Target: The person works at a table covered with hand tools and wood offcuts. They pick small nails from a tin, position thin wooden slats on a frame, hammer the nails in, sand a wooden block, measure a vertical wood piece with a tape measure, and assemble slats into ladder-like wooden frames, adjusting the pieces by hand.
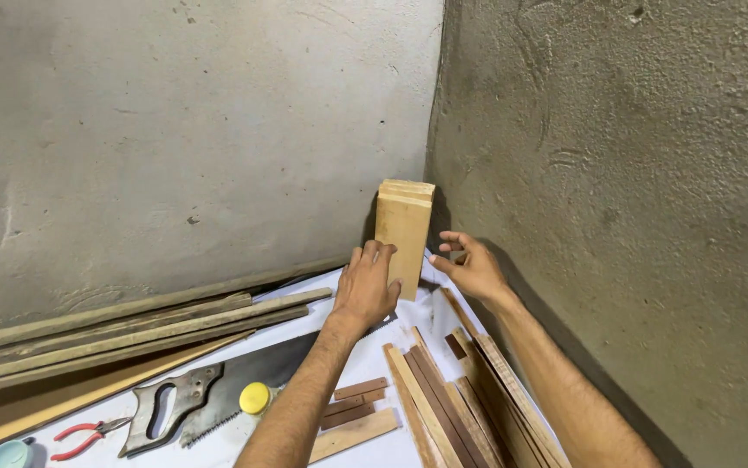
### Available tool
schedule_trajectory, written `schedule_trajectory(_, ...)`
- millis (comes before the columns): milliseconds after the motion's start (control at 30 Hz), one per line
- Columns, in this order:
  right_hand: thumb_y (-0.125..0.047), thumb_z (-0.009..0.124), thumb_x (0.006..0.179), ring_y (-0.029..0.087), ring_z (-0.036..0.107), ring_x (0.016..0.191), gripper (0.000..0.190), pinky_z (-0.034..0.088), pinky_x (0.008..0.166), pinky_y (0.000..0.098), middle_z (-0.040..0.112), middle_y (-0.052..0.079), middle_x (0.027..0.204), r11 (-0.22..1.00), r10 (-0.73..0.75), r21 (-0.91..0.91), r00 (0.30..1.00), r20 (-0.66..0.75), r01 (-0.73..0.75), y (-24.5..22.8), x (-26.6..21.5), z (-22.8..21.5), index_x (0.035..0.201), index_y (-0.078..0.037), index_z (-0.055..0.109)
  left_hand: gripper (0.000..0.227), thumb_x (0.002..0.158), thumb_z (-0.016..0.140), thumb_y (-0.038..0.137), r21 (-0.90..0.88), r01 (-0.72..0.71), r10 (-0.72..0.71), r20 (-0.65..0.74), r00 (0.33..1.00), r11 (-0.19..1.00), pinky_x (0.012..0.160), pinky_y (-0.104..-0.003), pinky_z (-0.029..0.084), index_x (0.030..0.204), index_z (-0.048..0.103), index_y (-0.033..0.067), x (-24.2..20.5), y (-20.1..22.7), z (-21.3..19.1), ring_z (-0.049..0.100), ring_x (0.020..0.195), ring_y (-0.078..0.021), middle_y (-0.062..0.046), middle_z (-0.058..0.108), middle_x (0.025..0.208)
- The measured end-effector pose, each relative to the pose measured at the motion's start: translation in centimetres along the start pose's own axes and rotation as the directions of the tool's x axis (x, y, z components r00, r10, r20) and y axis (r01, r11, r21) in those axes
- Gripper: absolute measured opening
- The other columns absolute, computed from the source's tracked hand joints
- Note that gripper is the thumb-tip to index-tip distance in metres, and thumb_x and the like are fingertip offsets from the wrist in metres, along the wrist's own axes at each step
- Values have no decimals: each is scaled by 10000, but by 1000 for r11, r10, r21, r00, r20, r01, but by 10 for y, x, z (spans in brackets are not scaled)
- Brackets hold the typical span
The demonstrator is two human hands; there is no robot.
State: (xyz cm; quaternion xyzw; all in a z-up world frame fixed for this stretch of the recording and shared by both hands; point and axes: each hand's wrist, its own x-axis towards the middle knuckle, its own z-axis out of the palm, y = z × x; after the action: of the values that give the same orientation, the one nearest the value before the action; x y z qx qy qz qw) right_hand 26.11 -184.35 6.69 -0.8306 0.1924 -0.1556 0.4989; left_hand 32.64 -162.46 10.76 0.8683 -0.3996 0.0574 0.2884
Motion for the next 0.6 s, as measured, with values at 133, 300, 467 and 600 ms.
schedule_trajectory(133, -275, 809, 845, 154, 682, 1007, 674, 573, 838, 317, 690, 120, 1282, 999, 16, 48, 1000, -4, -16, 33, 38, 17, 1420, -33, 554, 647, 792, 795, 188, 62, 6, -10, 63, 998, 998, 1004, -497, 452, 1354, 500, 59, 29, -22, 21, 500, 1232, -380, -164, 516, 1333)
schedule_trajectory(300, -308, 851, 880, 284, 527, 1314, 920, 489, 1050, 412, 469, 244, 1479, 991, 64, 120, 998, 17, -66, 68, 82, 42, 1535, 53, 315, 863, 782, 826, 250, -115, 112, -113, -2, 994, 987, 1065, -518, 415, 1454, 361, -27, 66, -71, 74, 476, 1237, -453, -240, 476, 1369)
schedule_trajectory(467, -297, 854, 778, 284, 562, 1305, 995, 475, 1074, 406, 566, 226, 1420, 985, 38, 164, 998, 44, -45, 58, 100, 58, 1538, 10, 290, 852, 776, 848, 247, -257, 112, -140, -93, 986, 960, 1079, -505, 405, 1424, 369, -31, 88, -108, 115, 476, 1277, -448, -258, 457, 1367)
schedule_trajectory(600, -311, 886, 752, 269, 634, 1245, 969, 521, 1032, 389, 649, 189, 1335, 968, 151, 184, 981, 122, -171, 73, 101, 70, 1513, -27, 357, 913, 749, 893, 266, -400, 286, -319, -19, 947, 871, 1065, -445, 455, 1385, 327, -65, 93, -122, 131, 528, 1280, -386, -251, 479, 1364)
